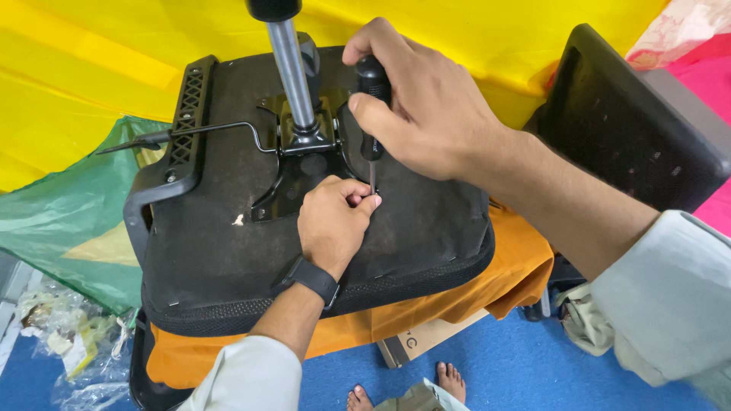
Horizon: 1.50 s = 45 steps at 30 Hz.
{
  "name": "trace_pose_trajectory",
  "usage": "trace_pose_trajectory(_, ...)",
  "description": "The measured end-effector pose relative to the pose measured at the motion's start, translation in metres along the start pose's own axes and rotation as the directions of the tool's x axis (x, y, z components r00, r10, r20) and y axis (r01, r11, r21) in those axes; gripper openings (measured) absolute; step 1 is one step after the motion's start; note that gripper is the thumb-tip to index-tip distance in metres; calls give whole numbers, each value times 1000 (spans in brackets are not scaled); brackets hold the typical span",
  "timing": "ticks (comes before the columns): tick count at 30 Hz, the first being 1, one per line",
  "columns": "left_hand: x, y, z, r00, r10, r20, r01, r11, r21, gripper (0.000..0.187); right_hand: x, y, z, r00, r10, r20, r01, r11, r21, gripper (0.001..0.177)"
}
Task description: The person uses a screwdriver to fasten screws into the underside of an overturned office chair seat, securing the metal mounting plate and plastic frame. They repeatedly insert and tighten screws at multiple points around the seat base.
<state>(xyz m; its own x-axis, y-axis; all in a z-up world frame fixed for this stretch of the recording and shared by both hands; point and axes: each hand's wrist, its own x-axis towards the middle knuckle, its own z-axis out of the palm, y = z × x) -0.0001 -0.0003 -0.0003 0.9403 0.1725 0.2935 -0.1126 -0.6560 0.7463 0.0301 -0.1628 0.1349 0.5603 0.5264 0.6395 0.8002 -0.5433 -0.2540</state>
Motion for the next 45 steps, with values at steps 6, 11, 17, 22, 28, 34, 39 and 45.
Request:
trace_pose_trajectory(6,1,0,-1,1000,23,4,-23,1000,13,14,-4,-5,5,996,-17,-84,9,996,-89,44)
trace_pose_trajectory(11,0,-1,-1,1000,20,10,-20,1000,-11,14,-15,-9,6,987,70,-143,-88,988,-129,44)
trace_pose_trajectory(17,-1,-1,0,999,52,-13,-52,999,-9,14,-25,-10,2,974,227,-15,-224,967,119,39)
trace_pose_trajectory(22,0,0,1,997,80,-21,-80,997,10,14,-26,10,-6,982,34,-184,-14,994,110,43)
trace_pose_trajectory(28,-1,9,6,998,67,-22,-65,996,55,15,-60,74,-27,896,406,-182,-203,736,646,31)
trace_pose_trajectory(34,-4,29,24,991,27,-131,-9,991,137,19,-122,162,-54,753,643,-138,-25,237,971,18)
trace_pose_trajectory(39,-4,57,56,971,102,-217,-41,962,270,18,-165,207,-48,651,755,76,-109,-6,994,20)
trace_pose_trajectory(45,0,92,99,984,-152,-96,151,988,-17,26,-171,194,-15,713,662,231,-234,-87,968,28)
